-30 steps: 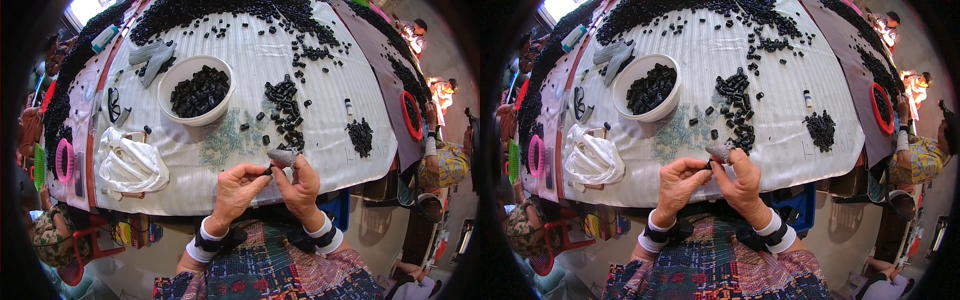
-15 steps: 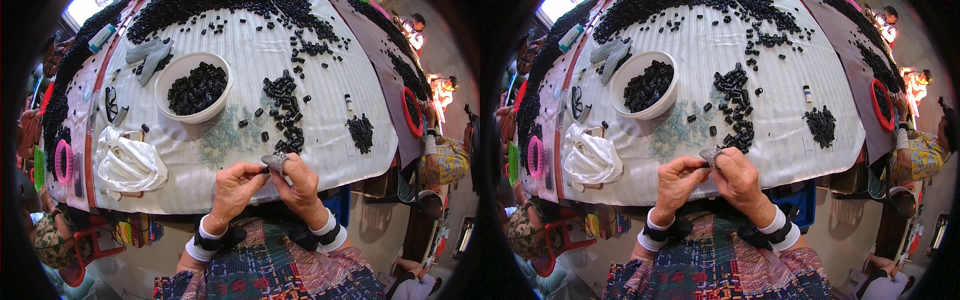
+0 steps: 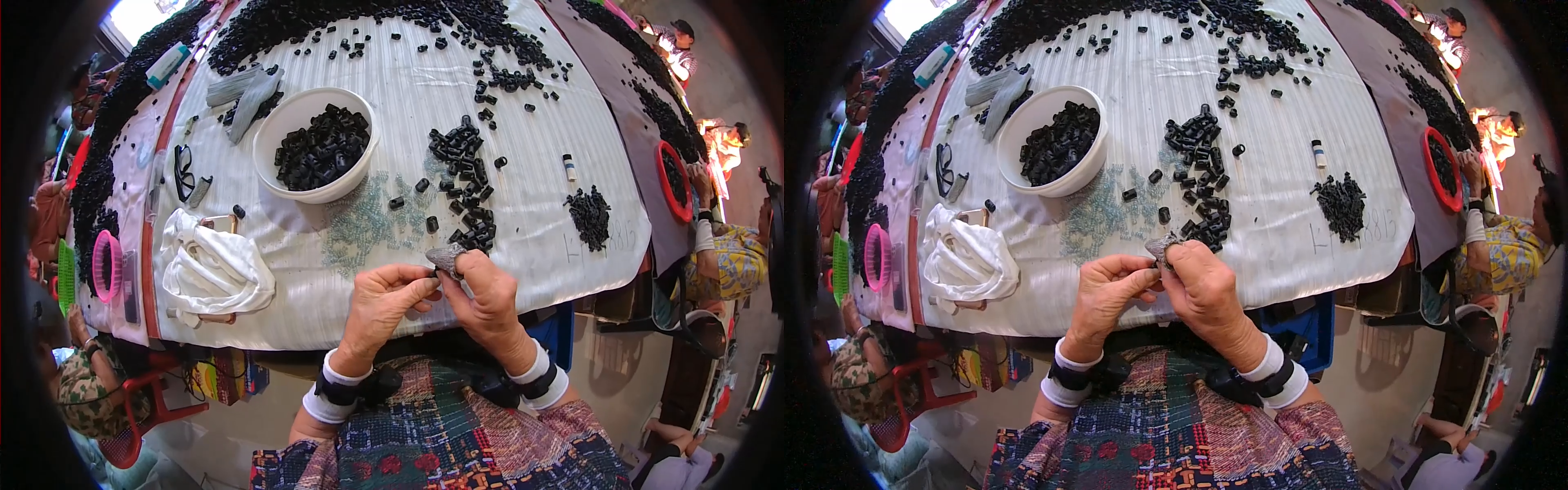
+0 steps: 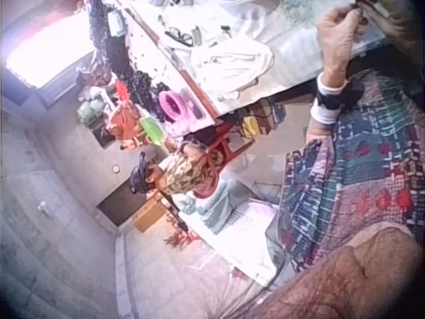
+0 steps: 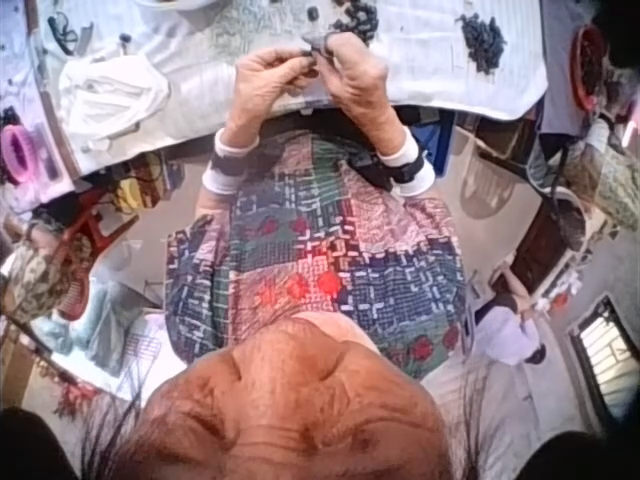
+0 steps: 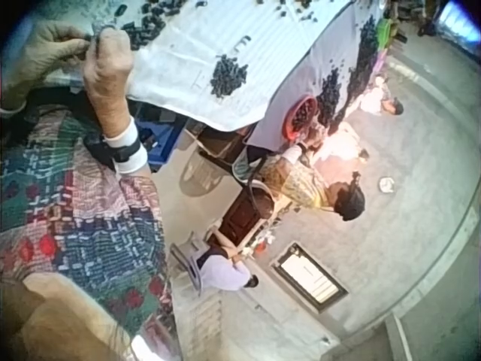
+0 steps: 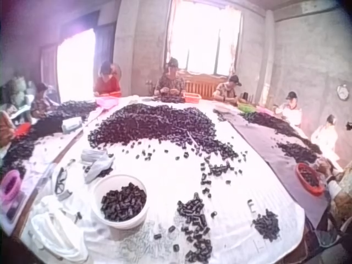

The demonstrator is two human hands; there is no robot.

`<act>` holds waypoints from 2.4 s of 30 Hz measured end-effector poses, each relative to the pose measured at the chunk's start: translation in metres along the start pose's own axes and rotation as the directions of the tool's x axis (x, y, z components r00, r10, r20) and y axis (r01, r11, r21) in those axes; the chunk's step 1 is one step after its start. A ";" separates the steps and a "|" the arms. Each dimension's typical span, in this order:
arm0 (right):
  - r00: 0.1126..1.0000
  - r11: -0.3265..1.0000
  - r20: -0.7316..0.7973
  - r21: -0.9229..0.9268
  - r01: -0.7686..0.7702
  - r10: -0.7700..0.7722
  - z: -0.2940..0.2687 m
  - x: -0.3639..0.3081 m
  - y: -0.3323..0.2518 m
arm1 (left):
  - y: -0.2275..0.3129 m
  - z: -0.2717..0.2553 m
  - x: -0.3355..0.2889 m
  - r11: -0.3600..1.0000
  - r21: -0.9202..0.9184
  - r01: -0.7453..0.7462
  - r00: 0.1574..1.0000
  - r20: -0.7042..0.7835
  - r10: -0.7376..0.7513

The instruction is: Sorting and preparing small black shoe components at a production table.

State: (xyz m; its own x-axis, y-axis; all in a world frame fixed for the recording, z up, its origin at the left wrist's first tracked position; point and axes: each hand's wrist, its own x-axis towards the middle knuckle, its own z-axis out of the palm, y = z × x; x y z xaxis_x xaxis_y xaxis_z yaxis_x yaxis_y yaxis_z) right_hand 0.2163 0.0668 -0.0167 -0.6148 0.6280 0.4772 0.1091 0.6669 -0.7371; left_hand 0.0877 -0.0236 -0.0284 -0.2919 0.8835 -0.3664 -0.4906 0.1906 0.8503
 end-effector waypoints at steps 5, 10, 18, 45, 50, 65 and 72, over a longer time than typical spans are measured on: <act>0.996 0.997 0.075 -0.067 0.043 -0.038 -0.006 0.001 -0.008 | 0.005 0.004 -0.003 0.999 -0.003 0.049 0.999 -0.020 -0.049; 0.993 0.994 0.115 -0.100 0.036 -0.024 -0.006 -0.001 -0.007 | -0.005 0.003 0.000 0.995 -0.085 0.058 0.998 -0.012 -0.060; 0.993 0.998 0.116 -0.056 0.004 0.003 -0.006 0.004 0.000 | 0.001 0.003 0.004 0.984 -0.179 0.022 1.000 -0.006 -0.024; 0.980 0.947 0.093 -0.257 0.192 -0.173 0.005 -0.003 0.004 | -0.005 -0.009 0.001 0.990 -0.127 0.058 0.998 0.027 -0.055; 0.971 0.935 0.132 -0.270 0.229 -0.200 0.005 -0.001 0.005 | -0.006 -0.013 0.002 0.990 -0.117 0.084 0.995 0.064 -0.077; 0.964 0.923 0.117 -0.280 0.264 -0.240 0.003 -0.004 0.005 | 0.000 -0.007 0.001 0.991 -0.100 0.093 0.991 0.107 -0.082; 0.985 0.982 0.081 -0.094 0.163 -0.156 -0.021 0.006 -0.004 | 0.018 -0.007 -0.004 0.988 -0.151 0.019 0.999 0.034 -0.014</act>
State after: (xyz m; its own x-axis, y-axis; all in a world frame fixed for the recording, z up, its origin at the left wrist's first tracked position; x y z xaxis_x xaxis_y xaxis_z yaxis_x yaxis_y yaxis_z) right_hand 0.2281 0.0763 -0.0011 -0.6854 0.4820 0.5457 0.0805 0.7951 -0.6011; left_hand 0.0745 -0.0268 -0.0138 -0.2567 0.8949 -0.3651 -0.6141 0.1406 0.7766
